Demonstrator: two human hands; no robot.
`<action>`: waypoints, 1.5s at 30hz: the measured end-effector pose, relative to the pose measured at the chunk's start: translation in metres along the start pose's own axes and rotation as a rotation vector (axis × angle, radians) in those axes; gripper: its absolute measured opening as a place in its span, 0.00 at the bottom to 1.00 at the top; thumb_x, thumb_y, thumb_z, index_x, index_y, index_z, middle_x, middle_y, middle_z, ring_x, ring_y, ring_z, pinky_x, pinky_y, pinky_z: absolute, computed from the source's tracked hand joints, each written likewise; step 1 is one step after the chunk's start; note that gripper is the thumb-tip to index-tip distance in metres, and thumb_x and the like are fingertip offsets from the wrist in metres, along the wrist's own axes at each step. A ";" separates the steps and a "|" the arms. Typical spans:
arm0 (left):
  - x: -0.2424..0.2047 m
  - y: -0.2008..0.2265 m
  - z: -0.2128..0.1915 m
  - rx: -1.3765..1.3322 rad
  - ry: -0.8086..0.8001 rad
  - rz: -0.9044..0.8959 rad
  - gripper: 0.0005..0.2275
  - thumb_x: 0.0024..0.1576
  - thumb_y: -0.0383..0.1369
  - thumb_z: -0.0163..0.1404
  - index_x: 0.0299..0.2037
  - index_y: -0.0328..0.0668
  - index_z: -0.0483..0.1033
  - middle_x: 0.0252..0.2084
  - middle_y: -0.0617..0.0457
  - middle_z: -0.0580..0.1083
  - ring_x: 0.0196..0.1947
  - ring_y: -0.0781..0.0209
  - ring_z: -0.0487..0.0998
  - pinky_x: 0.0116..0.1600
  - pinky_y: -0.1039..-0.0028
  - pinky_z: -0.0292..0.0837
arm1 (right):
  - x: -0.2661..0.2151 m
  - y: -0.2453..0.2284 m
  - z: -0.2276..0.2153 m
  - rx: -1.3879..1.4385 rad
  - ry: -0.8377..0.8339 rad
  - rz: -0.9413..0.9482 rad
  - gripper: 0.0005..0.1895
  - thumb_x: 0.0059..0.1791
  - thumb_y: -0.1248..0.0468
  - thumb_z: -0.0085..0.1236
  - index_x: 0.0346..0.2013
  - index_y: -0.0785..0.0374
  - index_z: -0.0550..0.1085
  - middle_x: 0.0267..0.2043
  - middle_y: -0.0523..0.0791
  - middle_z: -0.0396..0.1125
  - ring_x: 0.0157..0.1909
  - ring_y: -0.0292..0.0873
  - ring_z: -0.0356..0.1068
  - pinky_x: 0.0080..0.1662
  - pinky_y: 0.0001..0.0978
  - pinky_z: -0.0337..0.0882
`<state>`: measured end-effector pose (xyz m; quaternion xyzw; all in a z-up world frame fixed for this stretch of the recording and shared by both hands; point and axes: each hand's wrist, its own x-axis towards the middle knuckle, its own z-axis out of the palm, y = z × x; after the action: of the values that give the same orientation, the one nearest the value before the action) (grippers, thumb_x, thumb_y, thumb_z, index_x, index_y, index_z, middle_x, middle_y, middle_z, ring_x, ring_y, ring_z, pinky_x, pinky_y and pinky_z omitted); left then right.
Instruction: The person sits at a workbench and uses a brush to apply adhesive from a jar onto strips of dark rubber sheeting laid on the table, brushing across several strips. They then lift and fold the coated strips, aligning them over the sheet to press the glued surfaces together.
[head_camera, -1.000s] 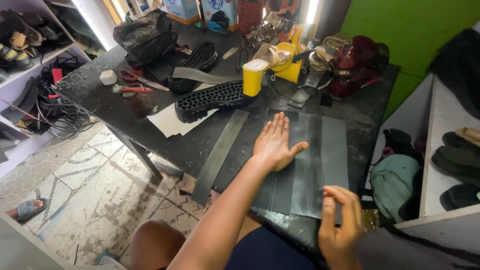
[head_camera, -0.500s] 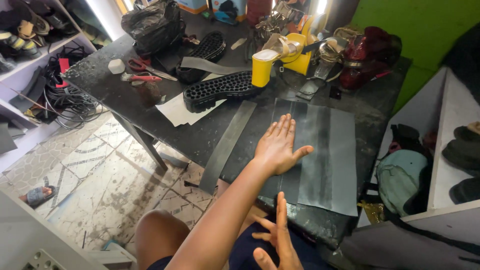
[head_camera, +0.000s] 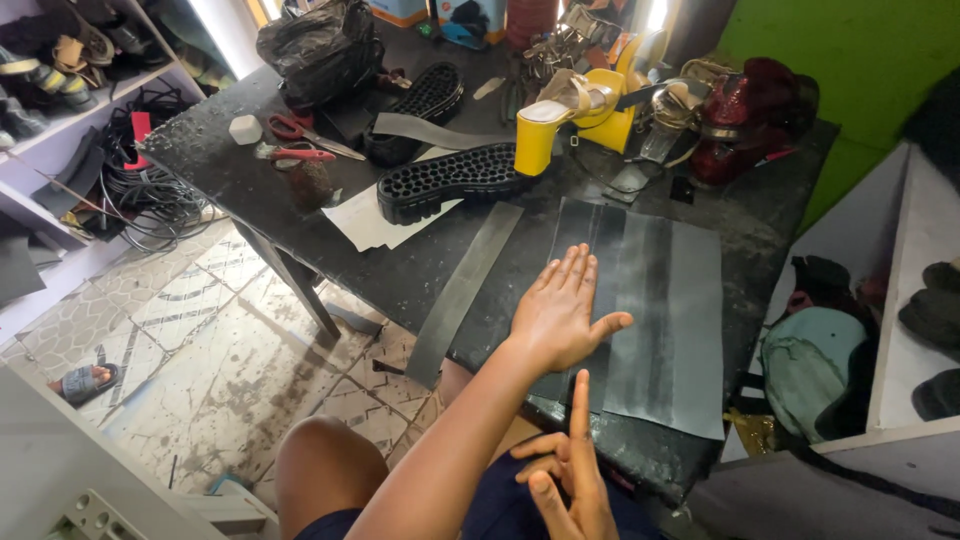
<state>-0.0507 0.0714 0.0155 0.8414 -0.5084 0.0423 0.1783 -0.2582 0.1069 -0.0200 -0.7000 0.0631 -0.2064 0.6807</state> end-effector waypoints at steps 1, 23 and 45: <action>-0.003 0.002 -0.001 0.001 0.000 0.001 0.46 0.59 0.67 0.26 0.73 0.27 0.47 0.77 0.37 0.46 0.78 0.49 0.41 0.76 0.61 0.37 | 0.001 0.002 -0.001 0.001 0.001 -0.001 0.62 0.47 0.39 0.52 0.76 0.61 0.24 0.39 0.53 0.76 0.35 0.41 0.76 0.45 0.32 0.77; -0.042 0.011 -0.003 0.001 0.105 0.046 0.45 0.60 0.65 0.31 0.72 0.23 0.52 0.76 0.34 0.52 0.78 0.46 0.47 0.77 0.59 0.40 | -0.010 0.035 0.002 -0.042 0.125 -0.073 0.52 0.52 0.48 0.54 0.79 0.66 0.39 0.36 0.54 0.73 0.34 0.41 0.75 0.39 0.30 0.77; -0.132 0.048 -0.021 -0.019 0.085 0.144 0.52 0.57 0.67 0.42 0.71 0.14 0.50 0.75 0.23 0.49 0.78 0.33 0.44 0.76 0.53 0.39 | 0.021 -0.014 -0.078 -0.117 0.699 -0.224 0.20 0.62 0.55 0.41 0.44 0.70 0.73 0.20 0.45 0.64 0.19 0.31 0.54 0.25 0.21 0.53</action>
<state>-0.1535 0.1689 0.0140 0.7983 -0.5600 0.0859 0.2044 -0.2714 0.0281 -0.0030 -0.6274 0.2265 -0.5023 0.5502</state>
